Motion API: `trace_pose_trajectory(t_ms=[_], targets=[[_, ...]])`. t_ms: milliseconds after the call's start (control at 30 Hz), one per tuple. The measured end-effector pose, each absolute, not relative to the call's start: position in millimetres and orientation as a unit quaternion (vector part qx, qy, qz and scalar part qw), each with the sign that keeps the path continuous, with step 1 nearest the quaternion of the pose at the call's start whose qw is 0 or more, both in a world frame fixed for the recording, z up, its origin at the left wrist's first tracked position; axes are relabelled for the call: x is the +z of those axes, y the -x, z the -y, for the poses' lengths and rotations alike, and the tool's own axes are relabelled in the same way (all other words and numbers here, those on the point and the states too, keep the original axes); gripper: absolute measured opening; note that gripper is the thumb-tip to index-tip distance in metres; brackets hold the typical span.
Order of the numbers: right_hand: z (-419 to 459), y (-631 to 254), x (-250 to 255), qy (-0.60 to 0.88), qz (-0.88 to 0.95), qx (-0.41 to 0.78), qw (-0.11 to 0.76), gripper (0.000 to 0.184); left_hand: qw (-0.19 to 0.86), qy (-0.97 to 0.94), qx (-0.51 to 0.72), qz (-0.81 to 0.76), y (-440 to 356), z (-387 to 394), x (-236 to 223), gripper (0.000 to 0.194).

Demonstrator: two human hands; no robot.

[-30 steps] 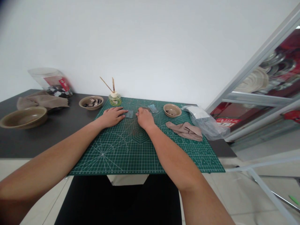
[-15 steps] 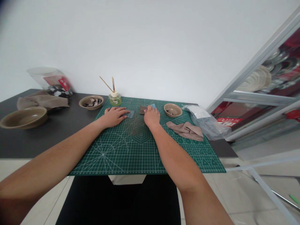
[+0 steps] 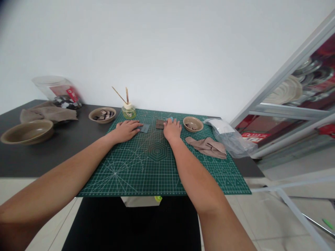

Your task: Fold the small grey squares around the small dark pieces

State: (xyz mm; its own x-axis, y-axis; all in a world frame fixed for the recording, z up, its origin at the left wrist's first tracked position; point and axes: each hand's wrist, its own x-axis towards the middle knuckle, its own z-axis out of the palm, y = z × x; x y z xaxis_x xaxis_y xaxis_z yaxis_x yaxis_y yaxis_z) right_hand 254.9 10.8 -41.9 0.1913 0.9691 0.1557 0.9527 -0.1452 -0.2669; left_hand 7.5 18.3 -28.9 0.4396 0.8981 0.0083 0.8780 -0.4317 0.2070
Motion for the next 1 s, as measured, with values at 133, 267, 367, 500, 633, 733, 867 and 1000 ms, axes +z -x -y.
trace_pose_trajectory(t_ms=[133, 267, 367, 500, 633, 733, 867, 1000], targets=[[-17, -261, -44, 0.760, 0.632, 0.038, 0.150, 0.035, 0.088, -0.845, 0.066, -0.523, -7, -19, -30, 0.050], [-17, -262, -42, 0.768, 0.619, 0.029, 0.160, 0.033, 0.091, -0.846, 0.070, -0.521, -7, -19, -30, 0.051], [-16, -262, -41, 0.782, 0.601, 0.020, 0.167, 0.035, 0.093, -0.847, 0.068, -0.519, -6, -20, -30, 0.051], [-12, -262, -42, 0.798, 0.577, 0.015, 0.172, 0.038, 0.095, -0.845, 0.067, -0.522, -6, -19, -30, 0.050], [-4, -259, -37, 0.783, 0.595, -0.019, 0.183, 0.036, 0.081, -0.840, 0.094, -0.528, -7, -16, -30, 0.047], [1, -254, -30, 0.742, 0.631, -0.060, 0.221, 0.032, 0.059, -0.838, 0.146, -0.522, -8, -13, -26, 0.041], [8, -239, -23, 0.640, 0.715, -0.033, 0.279, 0.029, 0.132, -0.820, 0.255, -0.494, -6, -12, -21, 0.036], [16, -216, -19, 0.535, 0.784, 0.062, 0.309, 0.020, 0.319, -0.759, 0.352, -0.446, -5, -15, -24, 0.040]])
